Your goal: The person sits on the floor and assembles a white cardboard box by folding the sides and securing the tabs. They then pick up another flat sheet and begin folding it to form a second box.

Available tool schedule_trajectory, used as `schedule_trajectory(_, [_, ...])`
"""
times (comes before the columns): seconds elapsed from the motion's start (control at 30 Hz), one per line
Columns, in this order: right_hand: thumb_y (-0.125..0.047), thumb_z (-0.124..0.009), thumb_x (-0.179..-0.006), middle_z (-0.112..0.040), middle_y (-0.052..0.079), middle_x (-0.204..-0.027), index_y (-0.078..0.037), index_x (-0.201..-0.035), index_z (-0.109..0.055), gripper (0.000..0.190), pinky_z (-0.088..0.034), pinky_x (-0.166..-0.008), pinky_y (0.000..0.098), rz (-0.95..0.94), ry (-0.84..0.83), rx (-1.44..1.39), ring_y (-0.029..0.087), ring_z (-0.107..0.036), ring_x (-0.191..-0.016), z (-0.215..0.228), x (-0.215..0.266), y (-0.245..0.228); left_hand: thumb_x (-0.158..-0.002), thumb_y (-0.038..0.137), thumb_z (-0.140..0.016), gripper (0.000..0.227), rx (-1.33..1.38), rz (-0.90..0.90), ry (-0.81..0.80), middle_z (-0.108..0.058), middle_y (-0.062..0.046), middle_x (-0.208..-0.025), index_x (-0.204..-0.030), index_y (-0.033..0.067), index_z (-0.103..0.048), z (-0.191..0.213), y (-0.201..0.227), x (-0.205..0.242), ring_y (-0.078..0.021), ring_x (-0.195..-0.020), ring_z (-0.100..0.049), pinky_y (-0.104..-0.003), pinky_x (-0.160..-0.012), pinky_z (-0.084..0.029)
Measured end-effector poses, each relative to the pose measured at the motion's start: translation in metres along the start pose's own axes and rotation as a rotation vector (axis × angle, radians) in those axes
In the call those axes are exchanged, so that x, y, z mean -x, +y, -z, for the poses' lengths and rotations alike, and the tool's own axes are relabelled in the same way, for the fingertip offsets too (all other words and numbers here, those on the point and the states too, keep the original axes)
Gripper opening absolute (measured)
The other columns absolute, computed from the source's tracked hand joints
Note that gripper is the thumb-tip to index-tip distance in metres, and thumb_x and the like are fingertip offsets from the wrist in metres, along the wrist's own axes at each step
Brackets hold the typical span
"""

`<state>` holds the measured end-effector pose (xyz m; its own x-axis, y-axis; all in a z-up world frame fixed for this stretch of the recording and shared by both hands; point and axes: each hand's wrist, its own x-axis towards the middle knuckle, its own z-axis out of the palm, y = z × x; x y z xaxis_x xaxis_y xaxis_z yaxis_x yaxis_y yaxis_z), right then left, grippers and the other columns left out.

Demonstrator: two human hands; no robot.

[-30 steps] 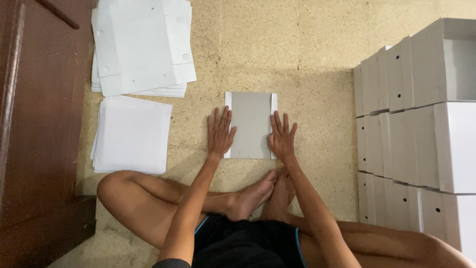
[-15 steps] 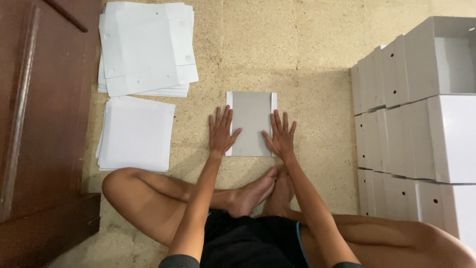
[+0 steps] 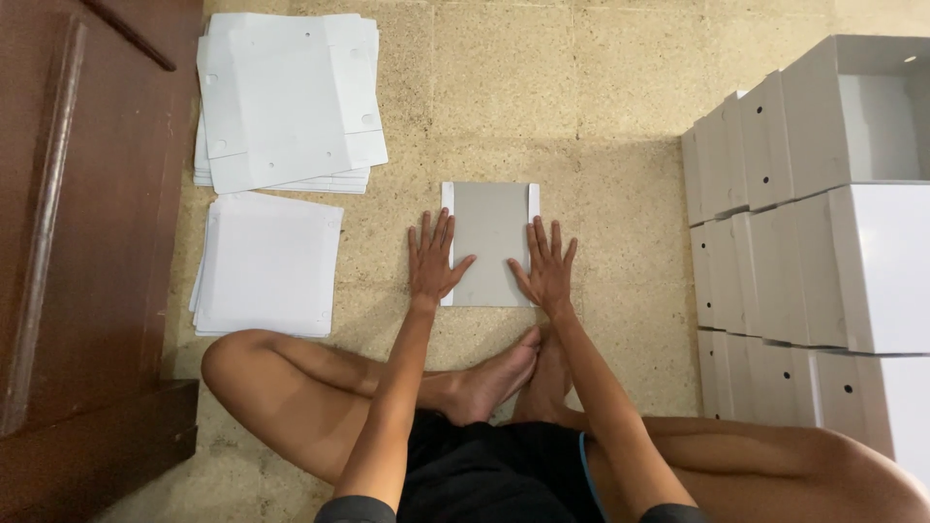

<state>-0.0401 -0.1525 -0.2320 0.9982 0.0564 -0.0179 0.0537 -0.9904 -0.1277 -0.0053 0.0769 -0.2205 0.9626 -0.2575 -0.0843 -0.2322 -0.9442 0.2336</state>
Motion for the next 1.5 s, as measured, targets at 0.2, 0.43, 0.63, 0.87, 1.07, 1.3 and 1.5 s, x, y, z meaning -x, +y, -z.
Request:
schedule_trajectory(0.2, [-0.062,-0.03,-0.099,-0.018,0.001,-0.165,-0.019,-0.158,-0.023,0.073,-0.003,-0.117,0.0627,-0.008,0.001,-0.036,0.031,-0.008,-0.152,0.001,0.001,-0.001,-0.096,0.07,-0.03,0.083,0.029,0.008,0.002,-0.014,0.0,-0.166,-0.158,0.0174,-0.02,-0.001,-0.001,-0.001,-0.0266,-0.153,-0.008,-0.052,-0.122,-0.001])
schedule_trajectory(0.43, [-0.068,-0.028,-0.096,-0.024,0.0,-0.163,-0.02,-0.154,-0.031,0.075,-0.008,-0.115,0.0666,-0.04,-0.037,-0.081,0.031,-0.012,-0.151,-0.008,-0.01,0.005,-0.093,0.072,-0.035,0.085,0.071,-0.006,0.017,-0.017,-0.001,-0.165,-0.156,0.0161,-0.025,-0.001,-0.003,-0.005,-0.0283,-0.152,-0.012,-0.055,-0.122,-0.009])
schedule_trajectory(0.63, [-0.068,-0.032,-0.097,-0.035,0.004,-0.157,-0.016,-0.138,-0.047,0.068,-0.01,-0.118,0.0609,-0.02,0.094,0.068,0.03,-0.025,-0.146,-0.033,-0.029,0.009,-0.094,0.069,-0.041,0.078,0.094,0.009,0.073,-0.033,-0.005,-0.158,-0.145,0.0106,-0.045,-0.007,0.001,-0.015,-0.0315,-0.146,-0.026,-0.055,-0.118,-0.02])
schedule_trajectory(0.87, [-0.061,-0.028,-0.102,-0.016,0.006,-0.166,-0.013,-0.15,-0.03,0.068,-0.001,-0.118,0.0627,-0.014,0.008,-0.067,0.031,-0.008,-0.152,-0.004,-0.027,-0.001,-0.099,0.054,-0.045,0.074,0.188,0.045,0.115,-0.018,-0.008,-0.165,-0.155,0.0085,-0.028,-0.005,0.012,-0.012,-0.0342,-0.151,-0.014,-0.057,-0.121,-0.011])
schedule_trajectory(1.07, [-0.06,-0.028,-0.102,-0.015,0.003,-0.166,-0.017,-0.157,-0.024,0.07,-0.001,-0.118,0.0611,-0.022,0.006,-0.057,0.029,-0.007,-0.152,-0.004,-0.027,-0.003,-0.099,0.054,-0.043,0.073,0.132,0.065,0.07,-0.015,-0.006,-0.166,-0.156,0.0108,-0.028,0.0,0.014,-0.012,-0.0306,-0.152,-0.009,-0.054,-0.122,-0.005])
schedule_trajectory(1.3, [-0.058,-0.032,-0.102,-0.016,0.003,-0.166,-0.017,-0.158,-0.023,0.07,-0.001,-0.118,0.0592,-0.007,0.041,-0.053,0.029,-0.01,-0.152,-0.01,-0.029,-0.001,-0.099,0.056,-0.042,0.072,0.083,0.065,0.1,-0.015,-0.005,-0.166,-0.156,0.0124,-0.028,-0.006,0.013,-0.013,-0.029,-0.153,-0.009,-0.052,-0.122,-0.001])
schedule_trajectory(1.5, [-0.064,-0.022,-0.101,-0.007,0.002,-0.167,-0.02,-0.159,-0.015,0.073,0.002,-0.119,0.0615,-0.049,-0.139,-0.089,0.029,-0.001,-0.153,0.001,-0.032,-0.002,-0.099,0.055,-0.042,0.073,0.106,0.055,0.098,-0.012,-0.004,-0.166,-0.157,0.0128,-0.026,-0.011,0.01,-0.014,-0.0293,-0.153,-0.006,-0.054,-0.122,0.0])
